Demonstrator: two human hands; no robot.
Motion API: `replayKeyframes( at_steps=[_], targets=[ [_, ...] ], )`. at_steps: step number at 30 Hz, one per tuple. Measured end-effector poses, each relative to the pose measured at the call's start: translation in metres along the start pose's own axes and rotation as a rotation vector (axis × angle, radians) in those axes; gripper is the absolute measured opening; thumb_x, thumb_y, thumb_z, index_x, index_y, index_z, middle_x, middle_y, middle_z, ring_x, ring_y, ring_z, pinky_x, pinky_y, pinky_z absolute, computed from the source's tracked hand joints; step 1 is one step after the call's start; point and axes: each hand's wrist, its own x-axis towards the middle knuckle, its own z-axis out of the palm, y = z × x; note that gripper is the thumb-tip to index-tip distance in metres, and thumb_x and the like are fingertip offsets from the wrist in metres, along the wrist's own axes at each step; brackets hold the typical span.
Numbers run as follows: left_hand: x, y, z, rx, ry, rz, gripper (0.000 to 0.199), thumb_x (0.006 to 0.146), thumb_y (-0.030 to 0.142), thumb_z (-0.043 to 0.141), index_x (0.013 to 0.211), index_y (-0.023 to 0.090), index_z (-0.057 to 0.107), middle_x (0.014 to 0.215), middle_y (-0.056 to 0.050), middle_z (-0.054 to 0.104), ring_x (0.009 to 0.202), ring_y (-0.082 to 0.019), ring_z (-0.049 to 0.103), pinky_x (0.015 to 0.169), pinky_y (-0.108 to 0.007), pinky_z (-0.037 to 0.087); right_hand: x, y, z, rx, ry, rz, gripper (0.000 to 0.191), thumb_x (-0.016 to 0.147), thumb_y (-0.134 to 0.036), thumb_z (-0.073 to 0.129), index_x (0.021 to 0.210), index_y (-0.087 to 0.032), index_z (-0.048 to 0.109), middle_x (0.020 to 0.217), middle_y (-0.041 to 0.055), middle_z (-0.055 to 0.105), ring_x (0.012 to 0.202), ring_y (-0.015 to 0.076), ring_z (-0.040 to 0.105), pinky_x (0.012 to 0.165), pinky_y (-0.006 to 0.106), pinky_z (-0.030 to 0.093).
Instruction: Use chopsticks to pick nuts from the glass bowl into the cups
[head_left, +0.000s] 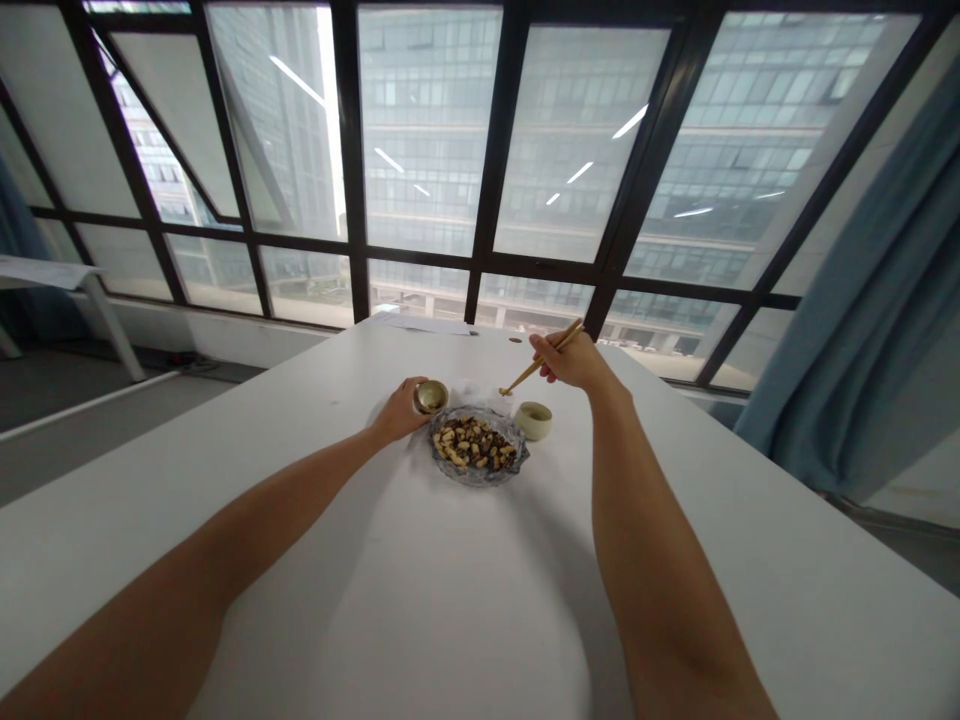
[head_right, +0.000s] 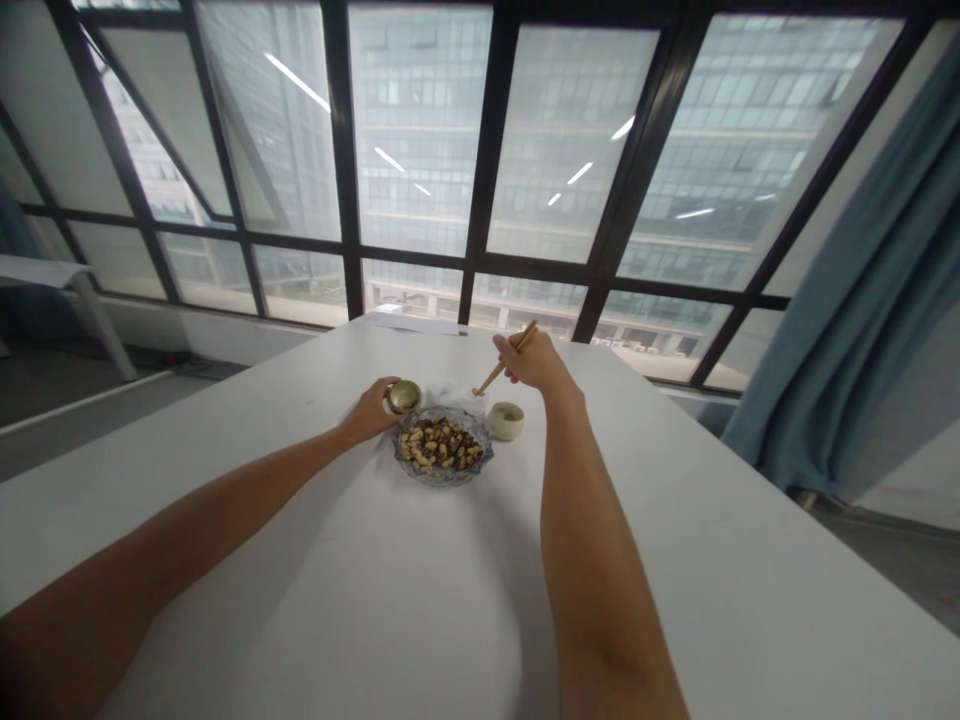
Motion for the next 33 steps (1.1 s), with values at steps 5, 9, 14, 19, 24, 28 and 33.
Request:
replayKeyframes(
  at_steps=[5,9,14,19,24,28,33],
  targets=[
    [0.001,-0.004,-0.001,-0.026,-0.003,-0.150,0.077,0.063,0.042,0.085,0.127,0.017,0.052,0.124,-0.013,0.065,0.111,-0.030,0.065,0.094,-0.044,0.054,0.002,0.009,0.010,-0.006,-0.043,0.035,0.042,0.099,-0.038,0.060,0.065,-0.013,0.064,0.050,0.0050,0.064,0.039,0.0122,0.060,0.040,0.019,0.047],
    [0.001,-0.006,-0.003,-0.039,0.009,-0.255,0.077,0.062,0.046,0.085,0.126,0.018,0.052,0.121,-0.013,0.066,0.106,-0.029,0.067,0.089,-0.042,0.055,0.000,0.005,0.007,0.012,-0.078,0.016,0.040,0.101,-0.032,0.056,0.067,-0.013,0.065,0.051,0.0051,0.064,0.039,0.0115,0.059,0.040,0.019,0.047],
    [0.001,-0.006,-0.002,-0.043,0.012,-0.289,0.077,0.063,0.049,0.085,0.126,0.019,0.053,0.123,-0.012,0.066,0.106,-0.027,0.067,0.090,-0.040,0.055,-0.003,-0.002,0.002,-0.017,-0.136,0.009,0.042,0.102,-0.030,0.053,0.066,-0.013,0.065,0.051,0.0058,0.066,0.037,0.0107,0.058,0.040,0.019,0.046],
    [-0.002,-0.012,0.002,-0.078,0.005,-0.336,0.078,0.068,0.052,0.082,0.130,0.018,0.050,0.124,-0.014,0.067,0.105,-0.025,0.068,0.088,-0.037,0.056,-0.004,-0.004,0.003,-0.018,-0.157,0.049,0.042,0.101,-0.028,0.054,0.064,-0.013,0.064,0.050,0.0054,0.066,0.037,0.0104,0.058,0.040,0.019,0.046],
    [0.012,-0.009,-0.001,0.025,0.067,-0.231,0.074,0.072,0.055,0.080,0.130,0.017,0.054,0.124,-0.016,0.067,0.111,-0.029,0.066,0.093,-0.040,0.054,-0.003,-0.005,0.003,0.015,-0.082,0.021,0.041,0.100,-0.031,0.057,0.063,-0.013,0.064,0.049,0.0055,0.065,0.038,0.0111,0.058,0.038,0.019,0.045],
    [0.051,0.027,0.015,0.130,-0.056,-0.022,0.073,0.076,0.057,0.076,0.135,0.021,0.053,0.135,-0.016,0.063,0.128,-0.036,0.056,0.108,-0.052,0.043,-0.003,-0.005,-0.001,0.011,0.018,0.046,0.044,0.099,-0.038,0.059,0.063,-0.013,0.064,0.048,0.0059,0.063,0.038,0.0122,0.059,0.038,0.019,0.047],
    [0.094,0.081,0.058,0.166,-0.484,0.048,0.079,0.075,0.058,0.075,0.140,0.022,0.048,0.137,-0.016,0.064,0.130,-0.038,0.056,0.113,-0.060,0.032,-0.005,-0.004,-0.013,0.032,0.058,0.082,0.043,0.098,-0.038,0.058,0.065,-0.013,0.065,0.051,0.0070,0.065,0.037,0.0122,0.058,0.036,0.019,0.045]
  ],
)
